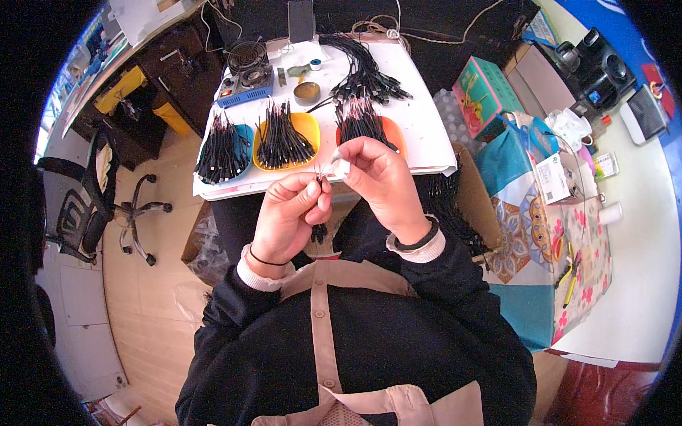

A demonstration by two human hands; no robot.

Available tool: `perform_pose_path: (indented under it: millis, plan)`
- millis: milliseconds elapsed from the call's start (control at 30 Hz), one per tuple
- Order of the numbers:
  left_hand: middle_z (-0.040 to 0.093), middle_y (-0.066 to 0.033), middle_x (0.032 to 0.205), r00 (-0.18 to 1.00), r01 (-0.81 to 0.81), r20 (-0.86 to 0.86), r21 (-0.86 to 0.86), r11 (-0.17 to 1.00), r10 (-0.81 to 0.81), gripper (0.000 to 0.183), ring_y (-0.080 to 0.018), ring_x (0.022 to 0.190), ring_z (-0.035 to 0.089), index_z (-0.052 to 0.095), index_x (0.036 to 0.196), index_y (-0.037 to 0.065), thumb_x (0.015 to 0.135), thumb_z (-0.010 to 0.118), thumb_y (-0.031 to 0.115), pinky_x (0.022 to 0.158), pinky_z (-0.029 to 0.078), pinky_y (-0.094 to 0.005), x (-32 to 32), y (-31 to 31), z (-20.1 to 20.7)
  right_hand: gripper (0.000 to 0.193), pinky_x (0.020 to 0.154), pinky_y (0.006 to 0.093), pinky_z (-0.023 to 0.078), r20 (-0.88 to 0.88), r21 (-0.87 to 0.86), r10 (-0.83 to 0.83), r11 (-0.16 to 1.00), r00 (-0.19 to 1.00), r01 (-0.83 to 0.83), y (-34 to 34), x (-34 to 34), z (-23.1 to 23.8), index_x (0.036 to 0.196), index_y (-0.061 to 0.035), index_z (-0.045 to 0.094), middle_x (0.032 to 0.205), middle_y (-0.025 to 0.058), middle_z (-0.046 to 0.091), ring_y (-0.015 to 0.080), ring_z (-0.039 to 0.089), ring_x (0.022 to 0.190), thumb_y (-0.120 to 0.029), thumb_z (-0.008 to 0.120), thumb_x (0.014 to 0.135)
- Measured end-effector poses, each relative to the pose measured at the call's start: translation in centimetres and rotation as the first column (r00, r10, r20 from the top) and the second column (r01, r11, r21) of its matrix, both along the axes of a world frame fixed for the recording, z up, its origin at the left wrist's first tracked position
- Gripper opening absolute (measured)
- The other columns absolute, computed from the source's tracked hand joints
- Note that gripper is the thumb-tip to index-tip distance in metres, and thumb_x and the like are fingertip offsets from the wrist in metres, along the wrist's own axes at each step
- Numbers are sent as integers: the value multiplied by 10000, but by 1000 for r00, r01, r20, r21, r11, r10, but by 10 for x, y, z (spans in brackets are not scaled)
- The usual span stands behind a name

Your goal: The person repeatedly picks up small black cable assemblies from trays, attaches a small white connector to the end of each cable, and places the finished unit into a different tray. The process is repeated for multiple items throughout the clip.

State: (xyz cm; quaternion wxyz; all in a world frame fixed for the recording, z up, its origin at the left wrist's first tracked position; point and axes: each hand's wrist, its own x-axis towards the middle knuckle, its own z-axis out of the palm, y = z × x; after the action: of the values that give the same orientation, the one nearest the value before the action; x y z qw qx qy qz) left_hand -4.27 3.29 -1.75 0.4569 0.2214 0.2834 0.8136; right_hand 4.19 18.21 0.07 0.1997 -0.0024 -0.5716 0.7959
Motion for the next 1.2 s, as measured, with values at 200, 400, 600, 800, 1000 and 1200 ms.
perform_pose_path:
  millis: [200,400,600,800,1000,1200]
  plan:
    - [640,-72,764,1000,16,1,-6,1000,-16,136,-78,568,444,652,960,-34,934,570,71,514,342,-195,-5,2,-4,137,719,215,463,-26,162,42,986,999,-38,2,-5,4,1001,-6,575,888,14,591,83,575,798,-65,639,895]
    - [633,-67,751,998,-31,-51,-62,998,28,141,-76,554,444,653,948,-18,931,584,105,507,349,-199,-3,2,-3,107,723,224,475,17,18,57,998,998,-57,-1,-4,3,984,0,576,892,20,597,94,582,799,-60,619,906]
    - [638,-79,774,998,-25,-61,-43,999,23,129,-84,570,465,655,955,-25,929,576,73,521,372,-198,-2,0,-1,112,696,239,499,72,-65,61,996,996,-57,-1,-2,0,1010,-12,571,867,34,616,118,609,764,-78,594,923]
    - [632,-67,753,999,-34,-44,-36,999,33,138,-77,570,452,649,965,-31,933,569,76,528,361,-198,1,-2,-9,121,677,252,512,116,-457,319,858,941,-235,-6,-2,-14,1012,-42,564,847,42,617,145,620,705,-136,579,938]
    - [628,-31,737,971,-14,-236,-251,968,-47,146,-46,580,454,664,946,-30,944,561,74,529,336,-170,-16,-15,-17,176,656,187,464,442,-126,413,907,796,-401,33,-25,-16,979,-42,581,804,-21,586,56,568,711,-201,633,922]
    - [650,-54,768,974,-175,-183,-252,952,131,164,-61,571,495,640,978,-30,964,542,101,531,387,-186,-35,-19,-29,239,635,360,514,199,916,-525,400,827,33,202,-167,-30,817,2,706,711,154,686,229,658,635,-227,644,787]
